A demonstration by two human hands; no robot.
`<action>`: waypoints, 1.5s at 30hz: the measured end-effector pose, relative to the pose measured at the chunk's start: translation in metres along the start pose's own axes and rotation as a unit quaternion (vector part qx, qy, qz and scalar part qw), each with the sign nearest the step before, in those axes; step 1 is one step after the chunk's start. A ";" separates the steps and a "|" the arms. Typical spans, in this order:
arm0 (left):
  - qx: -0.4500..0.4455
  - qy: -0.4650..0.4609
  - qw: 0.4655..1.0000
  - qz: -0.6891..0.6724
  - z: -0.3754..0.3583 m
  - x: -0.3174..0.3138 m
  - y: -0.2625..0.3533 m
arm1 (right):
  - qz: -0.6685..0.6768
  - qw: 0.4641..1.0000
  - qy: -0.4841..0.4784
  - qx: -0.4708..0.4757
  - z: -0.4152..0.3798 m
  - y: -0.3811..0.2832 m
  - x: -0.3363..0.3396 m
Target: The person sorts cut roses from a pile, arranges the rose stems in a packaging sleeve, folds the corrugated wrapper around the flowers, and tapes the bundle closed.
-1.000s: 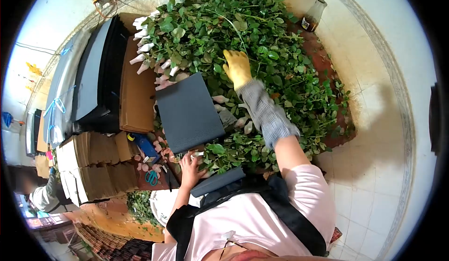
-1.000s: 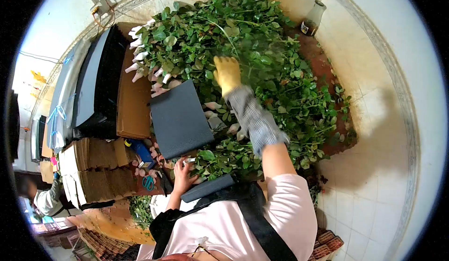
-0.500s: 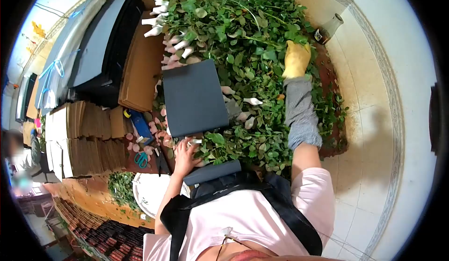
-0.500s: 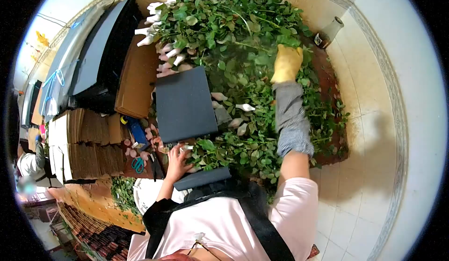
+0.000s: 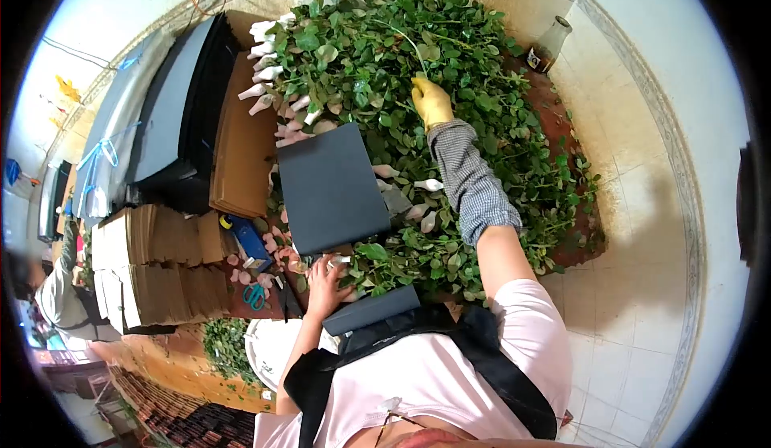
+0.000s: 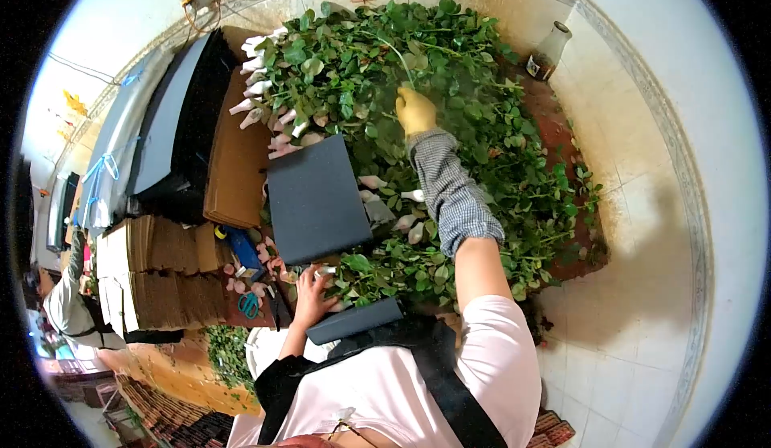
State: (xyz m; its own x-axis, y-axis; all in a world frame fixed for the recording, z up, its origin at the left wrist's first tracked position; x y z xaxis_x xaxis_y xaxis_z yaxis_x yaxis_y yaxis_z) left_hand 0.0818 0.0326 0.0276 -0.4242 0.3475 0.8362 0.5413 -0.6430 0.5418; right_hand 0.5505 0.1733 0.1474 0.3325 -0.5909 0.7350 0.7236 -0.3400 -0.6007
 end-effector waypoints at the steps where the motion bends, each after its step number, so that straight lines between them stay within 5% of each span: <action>1: 0.009 -0.007 1.000 0.008 -0.001 -0.002 -0.002 | 0.003 0.998 -0.041 -0.038 0.000 -0.005 -0.006; 4: 0.019 -0.012 1.000 0.004 -0.001 -0.001 -0.001 | -0.012 0.994 0.044 0.100 -0.002 -0.062 -0.001; 8: 0.018 -0.017 1.000 -0.004 0.001 0.005 0.006 | 0.154 0.934 0.182 0.265 0.023 -0.114 0.014; 10: 0.022 -0.026 0.999 -0.002 0.001 0.004 0.004 | 0.100 0.937 0.172 0.287 0.063 -0.123 0.021; 13: 0.031 -0.043 0.999 0.009 0.002 0.003 0.003 | -0.114 0.982 0.010 0.150 0.136 -0.099 -0.013; 16: 0.032 -0.031 0.999 -0.013 0.003 0.005 0.007 | -0.358 0.919 -0.140 0.090 0.161 -0.067 -0.057; 20: 0.042 -0.030 0.999 -0.008 0.003 0.002 0.004 | -0.402 0.905 -0.012 0.139 0.104 -0.091 -0.051; 26: 0.048 -0.037 0.998 -0.018 0.003 0.003 0.005 | -0.251 0.933 0.153 0.207 0.047 -0.051 -0.044; 31: 0.048 -0.038 0.998 -0.015 0.004 0.002 0.004 | -0.110 0.973 0.067 0.193 0.060 -0.051 -0.022; 35: 0.047 -0.045 0.998 -0.012 0.005 0.005 0.006 | -0.161 0.977 0.012 0.137 0.089 -0.082 -0.001; 39: 0.046 -0.045 0.998 -0.003 0.003 0.001 0.003 | -0.001 0.933 0.170 0.317 0.105 -0.156 0.031; 42: 0.047 -0.048 0.998 -0.006 0.004 0.004 0.005 | -0.006 0.927 0.145 0.344 0.147 -0.173 -0.007; 44: 0.044 -0.054 0.998 -0.003 0.004 0.002 0.003 | -0.255 0.945 -0.041 0.201 0.176 -0.148 -0.065; 45: 0.047 -0.052 0.997 -0.006 0.005 0.003 0.003 | -0.252 0.944 -0.149 0.152 0.170 -0.135 -0.074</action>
State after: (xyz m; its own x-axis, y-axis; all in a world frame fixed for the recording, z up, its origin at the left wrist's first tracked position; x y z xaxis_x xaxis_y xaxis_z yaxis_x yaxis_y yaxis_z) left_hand 0.0857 0.0346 0.0324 -0.3554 0.4271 0.8314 0.6051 -0.5728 0.5529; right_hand 0.5313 0.3871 0.2278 0.0230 -0.1635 0.9863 0.9603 -0.2709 -0.0673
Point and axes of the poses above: each hand's wrist, its own z-axis towards the middle knuckle, its own x-axis out of the back of the hand, y = z × x, the point moved 6 cm from there along z, towards the middle knuckle, and after that the axes turned 2 degrees about -z, right-handed, at the moved point
